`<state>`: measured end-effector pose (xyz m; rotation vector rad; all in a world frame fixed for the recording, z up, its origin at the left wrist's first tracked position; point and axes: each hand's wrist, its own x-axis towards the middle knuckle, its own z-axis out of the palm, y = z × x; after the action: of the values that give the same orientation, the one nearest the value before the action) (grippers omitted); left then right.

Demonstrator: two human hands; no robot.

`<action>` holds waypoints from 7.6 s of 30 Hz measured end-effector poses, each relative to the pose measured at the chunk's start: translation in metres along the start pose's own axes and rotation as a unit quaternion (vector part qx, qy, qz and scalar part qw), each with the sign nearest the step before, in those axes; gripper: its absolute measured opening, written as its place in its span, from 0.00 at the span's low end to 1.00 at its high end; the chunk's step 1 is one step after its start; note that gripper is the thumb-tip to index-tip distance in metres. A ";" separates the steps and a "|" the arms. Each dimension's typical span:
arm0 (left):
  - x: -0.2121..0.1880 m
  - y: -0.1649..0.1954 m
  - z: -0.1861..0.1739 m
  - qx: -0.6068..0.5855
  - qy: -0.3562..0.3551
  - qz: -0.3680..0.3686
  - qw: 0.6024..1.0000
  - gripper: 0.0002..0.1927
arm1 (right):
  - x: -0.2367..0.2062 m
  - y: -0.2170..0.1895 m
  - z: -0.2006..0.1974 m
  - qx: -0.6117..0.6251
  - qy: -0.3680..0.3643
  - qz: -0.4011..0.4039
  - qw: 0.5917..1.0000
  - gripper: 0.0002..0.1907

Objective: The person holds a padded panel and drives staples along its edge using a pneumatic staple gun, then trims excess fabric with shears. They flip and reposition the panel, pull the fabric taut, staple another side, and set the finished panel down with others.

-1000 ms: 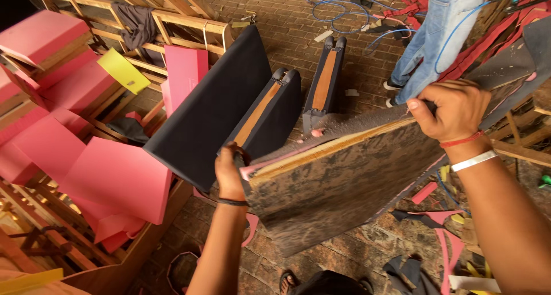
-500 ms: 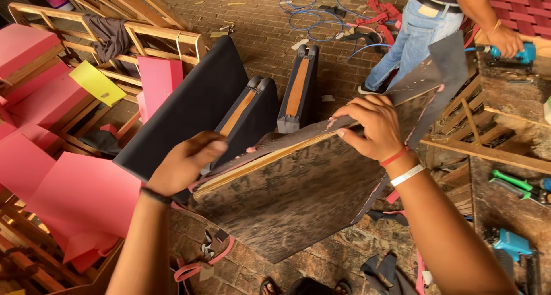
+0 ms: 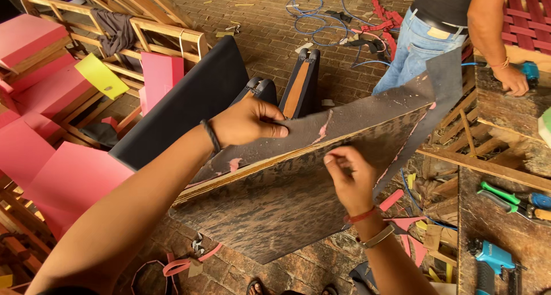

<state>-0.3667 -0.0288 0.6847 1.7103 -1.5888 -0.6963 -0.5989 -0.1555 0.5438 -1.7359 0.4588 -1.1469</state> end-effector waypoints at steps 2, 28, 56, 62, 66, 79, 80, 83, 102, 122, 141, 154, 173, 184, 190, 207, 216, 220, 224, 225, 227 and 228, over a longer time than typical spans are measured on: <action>-0.021 0.021 0.011 0.239 0.088 0.061 0.965 0.10 | 0.000 0.003 -0.004 0.146 -0.056 0.072 0.985 0.14; 0.072 -0.028 0.042 0.234 -0.147 0.055 0.959 0.26 | 0.031 0.088 0.098 0.361 0.112 0.193 0.906 0.15; 0.050 0.016 0.103 0.561 -0.039 0.006 0.827 0.31 | -0.178 0.189 -0.296 -0.101 0.222 0.369 0.897 0.18; 0.055 0.013 0.101 0.495 -0.034 -0.023 0.868 0.38 | -0.115 0.112 -0.097 0.060 0.017 0.208 0.976 0.13; 0.061 0.006 0.100 0.496 -0.023 -0.027 0.868 0.40 | -0.069 0.080 -0.045 0.114 -0.047 0.166 0.978 0.06; 0.054 0.022 0.095 0.429 -0.037 0.005 0.902 0.54 | -0.082 0.101 -0.077 0.098 0.003 0.200 0.975 0.07; 0.046 0.019 0.091 0.379 -0.042 -0.012 0.924 0.58 | -0.094 0.111 -0.100 0.028 0.019 0.223 0.974 0.11; 0.002 -0.013 0.060 0.353 -0.127 -0.174 0.911 0.61 | -0.123 0.151 -0.187 -0.040 0.118 0.323 0.938 0.17; -0.172 -0.014 0.055 0.255 0.247 0.105 0.929 0.05 | -0.087 0.151 -0.084 0.210 -0.115 0.343 0.908 0.31; -0.158 -0.054 0.036 0.231 0.286 0.304 0.879 0.11 | -0.025 0.032 0.164 0.461 0.114 0.174 0.863 0.18; -0.197 -0.135 0.011 -0.164 0.223 0.032 0.960 0.26 | -0.050 -0.126 0.229 0.307 -0.097 0.210 0.923 0.10; -0.201 -0.131 0.012 -0.033 0.262 0.233 0.936 0.24 | -0.133 -0.022 0.218 0.290 -0.120 0.127 0.941 0.24; -0.195 -0.105 0.017 0.115 0.155 0.002 0.981 0.26 | -0.169 0.095 0.123 -0.030 -0.102 0.312 0.944 0.11; -0.234 -0.122 0.036 0.089 0.203 -0.137 0.965 0.30 | -0.224 0.241 -0.325 -0.534 0.230 0.360 0.730 0.39; -0.235 -0.141 0.045 -0.001 0.254 -0.162 0.954 0.47 | -0.225 0.289 -0.392 -0.521 0.165 0.419 0.725 0.31; -0.203 -0.115 0.016 0.095 0.251 -0.041 0.963 0.36 | -0.168 0.021 0.070 0.061 -0.217 0.063 0.972 0.09; -0.202 -0.113 0.012 0.120 0.193 0.019 0.974 0.36 | -0.160 -0.045 0.152 0.065 -0.151 0.019 0.986 0.11; -0.204 -0.112 0.007 0.127 0.158 0.073 0.977 0.41 | -0.173 -0.053 0.158 -0.009 -0.155 0.088 0.984 0.09; -0.213 -0.115 -0.009 0.046 0.066 0.039 0.996 0.44 | -0.179 -0.050 0.152 0.068 -0.140 0.076 0.985 0.13; -0.214 -0.116 -0.014 0.006 0.036 -0.008 0.999 0.41 | -0.179 -0.048 0.146 0.064 -0.128 0.073 0.987 0.12; -0.194 -0.116 -0.020 -0.065 -0.014 -0.090 0.994 0.34 | -0.175 -0.040 0.130 0.050 -0.093 0.101 0.989 0.13; -0.178 -0.115 -0.021 -0.096 -0.032 -0.131 0.986 0.33 | -0.171 -0.035 0.120 0.042 -0.075 0.136 0.987 0.14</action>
<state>-0.2979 0.1516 0.5958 1.7820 -1.3022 -1.0099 -0.5859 0.0456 0.4799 -1.6146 0.5284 -0.8248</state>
